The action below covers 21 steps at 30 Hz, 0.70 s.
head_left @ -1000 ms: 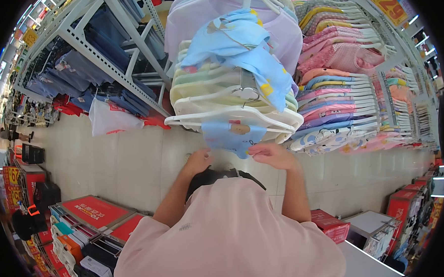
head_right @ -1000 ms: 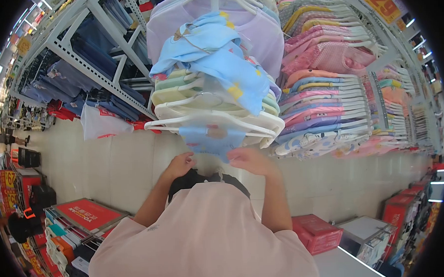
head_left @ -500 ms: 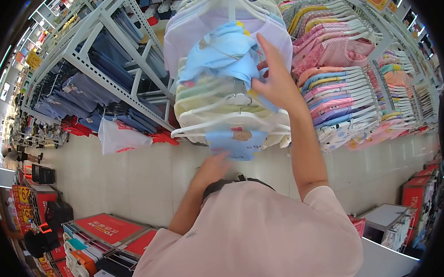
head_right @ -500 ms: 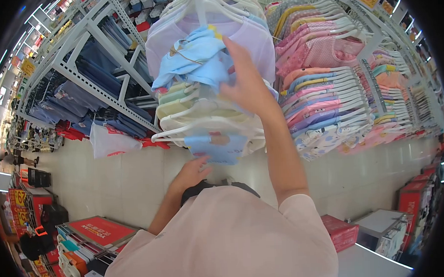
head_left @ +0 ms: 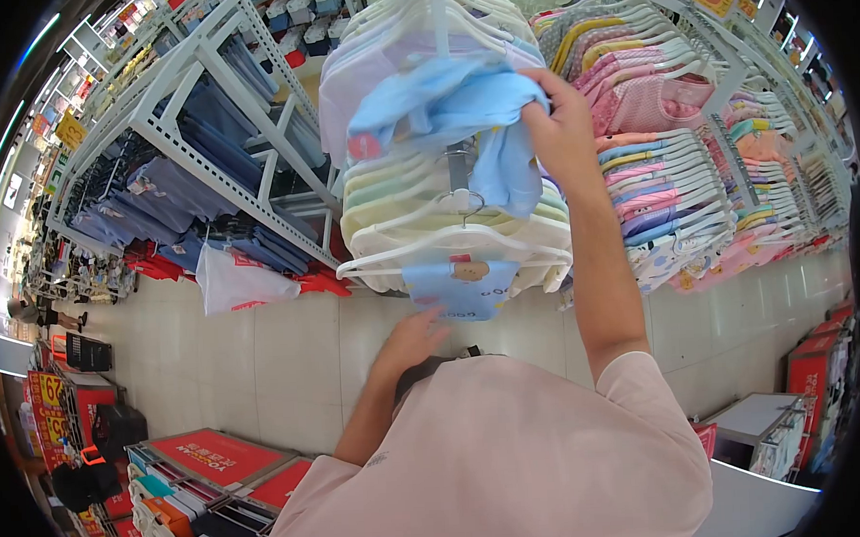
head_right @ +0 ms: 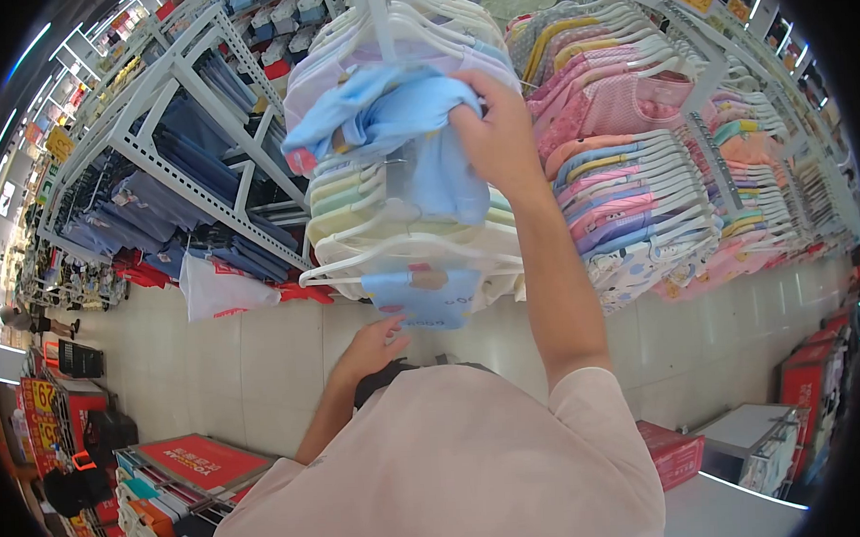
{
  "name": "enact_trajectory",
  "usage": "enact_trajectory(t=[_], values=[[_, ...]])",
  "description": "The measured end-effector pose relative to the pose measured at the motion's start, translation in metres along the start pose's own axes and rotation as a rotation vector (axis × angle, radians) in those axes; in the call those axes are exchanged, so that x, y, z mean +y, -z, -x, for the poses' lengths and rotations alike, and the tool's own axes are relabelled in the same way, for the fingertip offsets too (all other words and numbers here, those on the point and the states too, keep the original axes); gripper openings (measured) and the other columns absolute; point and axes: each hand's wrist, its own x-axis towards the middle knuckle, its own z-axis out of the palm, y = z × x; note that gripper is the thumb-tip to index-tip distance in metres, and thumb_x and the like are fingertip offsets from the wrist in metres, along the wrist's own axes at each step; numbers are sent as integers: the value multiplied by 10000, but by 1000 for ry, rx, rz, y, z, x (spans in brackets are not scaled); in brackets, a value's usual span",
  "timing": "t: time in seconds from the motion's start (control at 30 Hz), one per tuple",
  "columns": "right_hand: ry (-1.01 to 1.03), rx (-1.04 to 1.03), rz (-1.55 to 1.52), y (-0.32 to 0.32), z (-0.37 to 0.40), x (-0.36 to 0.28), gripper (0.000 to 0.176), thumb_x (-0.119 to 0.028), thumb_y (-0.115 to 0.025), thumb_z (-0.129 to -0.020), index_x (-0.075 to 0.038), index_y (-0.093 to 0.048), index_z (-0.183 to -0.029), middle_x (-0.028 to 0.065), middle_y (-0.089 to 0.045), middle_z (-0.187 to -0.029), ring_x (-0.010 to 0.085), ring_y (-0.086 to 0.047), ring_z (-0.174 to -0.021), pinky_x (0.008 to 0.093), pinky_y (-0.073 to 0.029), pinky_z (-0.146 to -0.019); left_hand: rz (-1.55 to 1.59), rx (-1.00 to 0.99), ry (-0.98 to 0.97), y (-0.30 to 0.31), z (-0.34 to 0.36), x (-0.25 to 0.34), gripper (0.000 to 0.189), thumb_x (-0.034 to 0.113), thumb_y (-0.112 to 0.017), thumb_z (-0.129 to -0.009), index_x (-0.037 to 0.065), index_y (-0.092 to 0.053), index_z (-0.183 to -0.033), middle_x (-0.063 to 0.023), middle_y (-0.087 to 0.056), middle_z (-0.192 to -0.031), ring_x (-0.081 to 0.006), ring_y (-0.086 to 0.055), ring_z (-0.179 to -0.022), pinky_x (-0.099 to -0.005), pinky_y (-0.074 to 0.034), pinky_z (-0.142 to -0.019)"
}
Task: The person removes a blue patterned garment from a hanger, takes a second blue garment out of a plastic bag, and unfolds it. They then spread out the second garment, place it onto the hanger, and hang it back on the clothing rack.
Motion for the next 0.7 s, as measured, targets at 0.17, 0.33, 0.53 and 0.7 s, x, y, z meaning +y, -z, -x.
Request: enact_trajectory(t=[0.17, 0.33, 0.53, 0.7], values=[[-74, 351, -308, 18, 4, -11, 295, -40, -477, -902, 33, -656, -1125, 76, -681, -976, 135, -611, -893, 277, -494, -815, 26, 53, -70, -8, -3, -8, 525, 271, -704, -902, 50, -589, -1365, -217, -693, -1190, -328, -691, -1025, -406, -551, -898], [-147, 402, -476, 23, 26, -25, 306, -11, -466, -912, 39, -639, -1159, 81, -666, -1045, 126, -600, -968, 257, -478, -861, 46, 55, -51, 0, 1, 7, 505, 251, -700, -910, 65, -590, -1366, -209, -701, -1160, -317, -695, -1011, -406, -552, -885], [-133, -7, -126, 8, 39, -29, 298, -8, -551, -835, -5, -678, -1105, 83, -676, -1027, 156, -622, -959, 282, -492, -840, 183, 9, 41, 18, 3, 31, 473, 234, -685, -925, 13, -597, -1333, -210, -674, -1246, -329, -675, -1106, -394, -537, -943], [411, -166, 273, -31, 51, -67, 395, -45, -641, -730, -95, -678, -1120, 138, -601, -992, 321, -604, -981, 416, -497, -833, 608, 82, -48, 30, -8, 34, 487, 262, -672, -947, 39, -572, -1369, -139, -649, -1305, -298, -671, -1117, -389, -527, -963]])
